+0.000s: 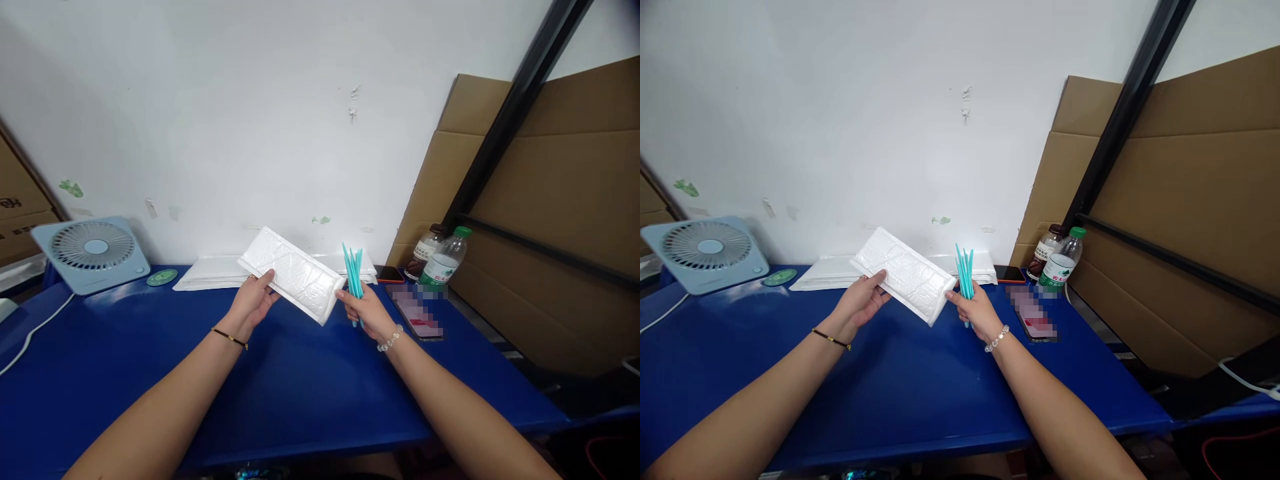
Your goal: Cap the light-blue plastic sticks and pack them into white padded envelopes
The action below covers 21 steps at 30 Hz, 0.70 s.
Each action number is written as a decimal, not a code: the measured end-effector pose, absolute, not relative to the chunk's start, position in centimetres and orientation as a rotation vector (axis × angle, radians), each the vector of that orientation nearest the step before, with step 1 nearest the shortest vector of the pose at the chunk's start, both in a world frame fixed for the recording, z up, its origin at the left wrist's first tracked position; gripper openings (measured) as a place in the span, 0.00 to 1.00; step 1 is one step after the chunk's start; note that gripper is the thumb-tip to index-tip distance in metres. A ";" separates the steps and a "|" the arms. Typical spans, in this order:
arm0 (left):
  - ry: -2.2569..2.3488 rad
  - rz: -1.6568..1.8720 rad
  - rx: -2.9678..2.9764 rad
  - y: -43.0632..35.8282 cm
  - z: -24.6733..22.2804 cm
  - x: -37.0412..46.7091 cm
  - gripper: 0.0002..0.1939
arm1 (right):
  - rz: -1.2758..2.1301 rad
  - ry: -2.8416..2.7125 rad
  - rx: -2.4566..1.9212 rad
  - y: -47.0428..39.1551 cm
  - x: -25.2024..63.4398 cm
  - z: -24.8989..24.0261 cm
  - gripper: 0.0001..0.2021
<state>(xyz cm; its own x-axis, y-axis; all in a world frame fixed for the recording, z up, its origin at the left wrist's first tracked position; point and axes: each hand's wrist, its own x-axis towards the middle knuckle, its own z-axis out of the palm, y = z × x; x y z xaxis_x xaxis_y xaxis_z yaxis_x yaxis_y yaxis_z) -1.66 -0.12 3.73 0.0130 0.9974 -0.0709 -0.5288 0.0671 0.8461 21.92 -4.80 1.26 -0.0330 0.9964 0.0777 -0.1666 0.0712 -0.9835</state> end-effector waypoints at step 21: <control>1.052 0.296 3.071 -3.4 4.0 -1.8 0.56 | 1.620 -1.181 -1.083 -5.0 21.5 1.2 0.15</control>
<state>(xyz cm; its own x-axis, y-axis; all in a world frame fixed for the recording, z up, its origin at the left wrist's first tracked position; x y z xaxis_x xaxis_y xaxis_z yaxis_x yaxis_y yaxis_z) -1.80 -3.39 4.04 0.7760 0.5953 0.2085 0.6167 -0.7854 -0.0527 21.51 -5.01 1.15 -0.2778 0.9466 -0.1639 -0.1336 -0.2071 -0.9692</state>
